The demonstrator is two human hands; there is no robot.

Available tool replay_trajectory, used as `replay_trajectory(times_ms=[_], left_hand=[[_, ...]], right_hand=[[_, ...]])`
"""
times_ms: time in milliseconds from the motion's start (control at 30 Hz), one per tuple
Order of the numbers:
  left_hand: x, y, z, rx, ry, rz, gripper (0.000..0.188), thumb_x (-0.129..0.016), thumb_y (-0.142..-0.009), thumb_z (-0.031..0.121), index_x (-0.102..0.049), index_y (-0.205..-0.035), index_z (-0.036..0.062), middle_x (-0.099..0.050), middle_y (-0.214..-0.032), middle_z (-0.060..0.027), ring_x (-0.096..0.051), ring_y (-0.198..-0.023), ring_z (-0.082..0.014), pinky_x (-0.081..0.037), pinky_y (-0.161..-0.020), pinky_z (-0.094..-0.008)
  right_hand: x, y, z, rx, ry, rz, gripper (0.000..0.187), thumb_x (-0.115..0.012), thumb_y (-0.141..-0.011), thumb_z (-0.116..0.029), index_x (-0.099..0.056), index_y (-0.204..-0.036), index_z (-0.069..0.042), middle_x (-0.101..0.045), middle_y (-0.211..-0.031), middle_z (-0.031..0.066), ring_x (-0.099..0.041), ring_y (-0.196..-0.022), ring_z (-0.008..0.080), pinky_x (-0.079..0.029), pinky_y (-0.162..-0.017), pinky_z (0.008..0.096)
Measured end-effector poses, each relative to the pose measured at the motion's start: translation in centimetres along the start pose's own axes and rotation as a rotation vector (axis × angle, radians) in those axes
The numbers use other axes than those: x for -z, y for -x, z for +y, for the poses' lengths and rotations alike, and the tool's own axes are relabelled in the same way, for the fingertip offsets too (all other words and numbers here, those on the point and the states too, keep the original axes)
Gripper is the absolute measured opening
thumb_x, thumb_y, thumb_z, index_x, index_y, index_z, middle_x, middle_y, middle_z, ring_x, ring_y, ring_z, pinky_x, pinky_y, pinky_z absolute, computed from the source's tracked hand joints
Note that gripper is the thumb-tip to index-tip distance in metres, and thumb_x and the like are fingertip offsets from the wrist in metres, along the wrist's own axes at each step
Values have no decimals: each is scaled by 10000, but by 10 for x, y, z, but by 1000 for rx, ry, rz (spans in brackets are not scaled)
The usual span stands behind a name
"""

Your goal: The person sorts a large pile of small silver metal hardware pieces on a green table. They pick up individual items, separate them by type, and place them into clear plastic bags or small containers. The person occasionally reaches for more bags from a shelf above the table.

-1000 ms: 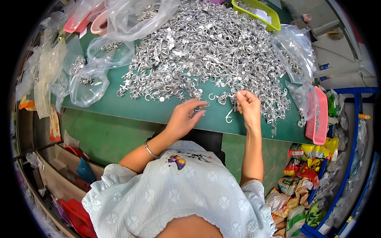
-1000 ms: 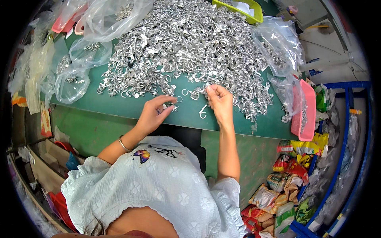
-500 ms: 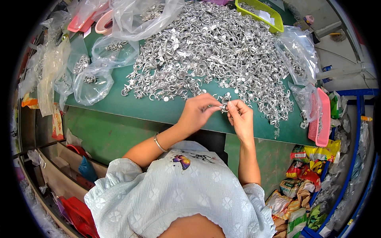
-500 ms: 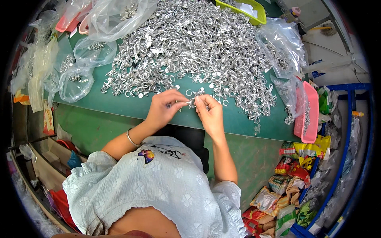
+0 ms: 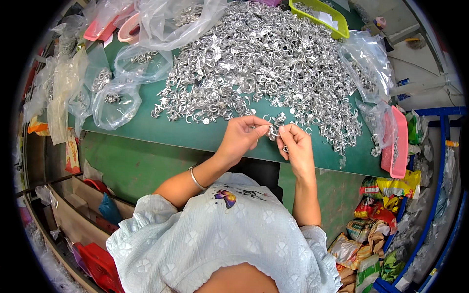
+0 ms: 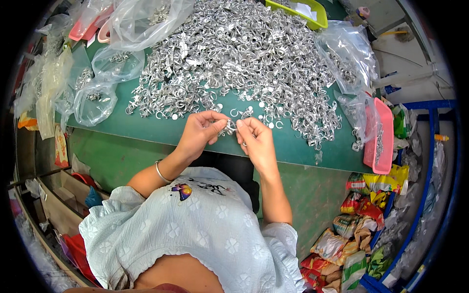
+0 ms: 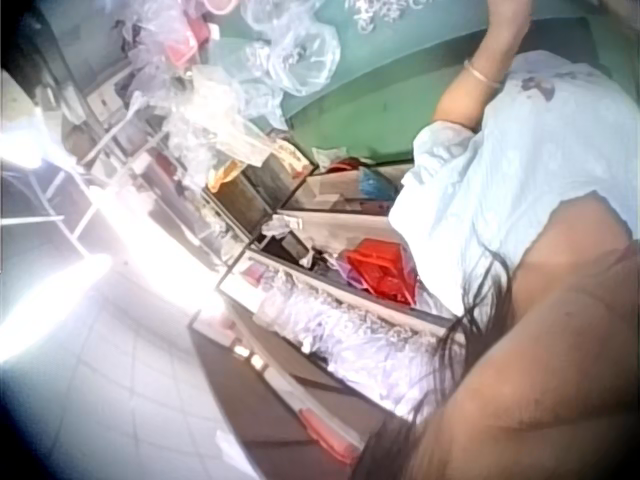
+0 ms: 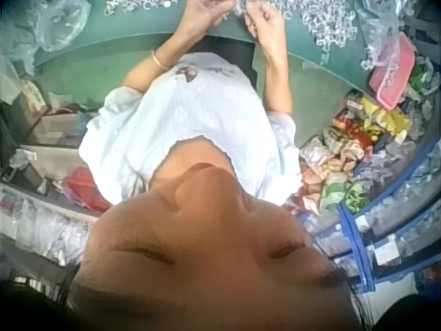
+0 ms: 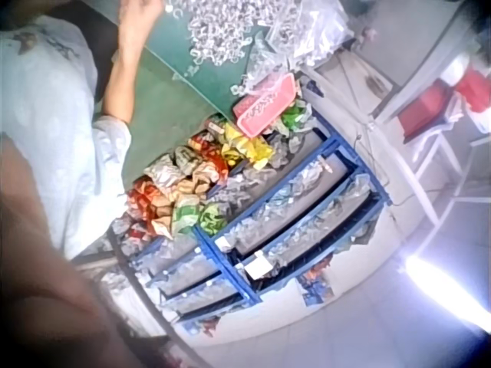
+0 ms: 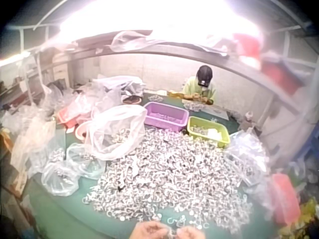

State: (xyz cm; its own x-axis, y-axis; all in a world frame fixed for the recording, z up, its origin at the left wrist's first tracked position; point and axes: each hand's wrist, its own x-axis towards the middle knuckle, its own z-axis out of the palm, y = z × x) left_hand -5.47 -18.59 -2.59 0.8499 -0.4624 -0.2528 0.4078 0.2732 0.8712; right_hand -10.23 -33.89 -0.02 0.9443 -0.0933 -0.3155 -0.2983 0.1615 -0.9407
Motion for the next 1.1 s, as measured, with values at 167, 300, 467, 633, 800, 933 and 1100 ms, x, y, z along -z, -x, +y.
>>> replay_trajectory(times_ms=[167, 300, 467, 633, 800, 933, 1100], left_hand=[[0, 1, 1, 30, 109, -14, 145, -586, -865, 107, -600, -939, -17, -561, -714, -18, -390, -484, -21, -283, -412, -178], [9, 2, 3, 158, 289, -180, 122, -576, -870, 106, -593, -913, -7, -571, -729, -21, -407, -508, -19, -286, -415, -175], [-2, 6, 6, 64, 170, -107, 109, -569, -865, 85, -582, -912, -13, -557, -727, -18, -409, -518, -20, -277, -416, -167], [10, 2, 10, 251, 499, -316, 171, -559, -864, 65, -593, -999, -35, -559, -728, -40, -415, -519, -23, -268, -419, -158], [1, 11, 21, 204, 200, -214, 202, -509, -891, 55, -592, -1045, -47, -528, -688, -14, -357, -466, -5, -264, -406, -165], [-3, 11, 19, 71, 168, -222, 215, -548, -882, 94, -606, -1056, -17, -552, -735, -17, -393, -496, -25, -280, -414, -181], [-5, 16, 21, 40, 47, -179, 266, -587, -858, 84, -594, -1113, 7, -573, -747, -3, -382, -486, -15, -269, -421, -174]], right_hand=[[-10, 6, 3, 261, 103, 59, 114, -581, -876, -111, -558, -841, -5, -521, -653, -14, -430, -560, 19, -326, -486, 168], [-5, 4, 8, 327, 216, 107, 88, -602, -851, -67, -569, -851, 15, -535, -703, -4, -471, -652, 43, -388, -581, 187], [-16, 6, 14, 538, 316, 232, 79, -611, -825, -31, -561, -797, 23, -551, -702, 37, -484, -625, 77, -394, -571, 212], [-15, 5, 17, 672, 313, 205, 55, -620, -778, 12, -569, -775, 31, -565, -703, 89, -506, -599, 126, -409, -557, 232], [-10, 1, 15, 1144, 637, 168, 48, -630, -739, 29, -589, -762, 29, -568, -707, 118, -514, -550, 158, -416, -525, 240], [-11, 8, 18, 633, 216, 234, 51, -611, -804, 1, -572, -783, 26, -588, -721, 71, -491, -512, 96, -389, -469, 222], [-15, 12, 14, 594, 252, 277, 72, -595, -836, -18, -568, -799, 36, -599, -741, 55, -493, -601, 64, -384, -534, 200]])
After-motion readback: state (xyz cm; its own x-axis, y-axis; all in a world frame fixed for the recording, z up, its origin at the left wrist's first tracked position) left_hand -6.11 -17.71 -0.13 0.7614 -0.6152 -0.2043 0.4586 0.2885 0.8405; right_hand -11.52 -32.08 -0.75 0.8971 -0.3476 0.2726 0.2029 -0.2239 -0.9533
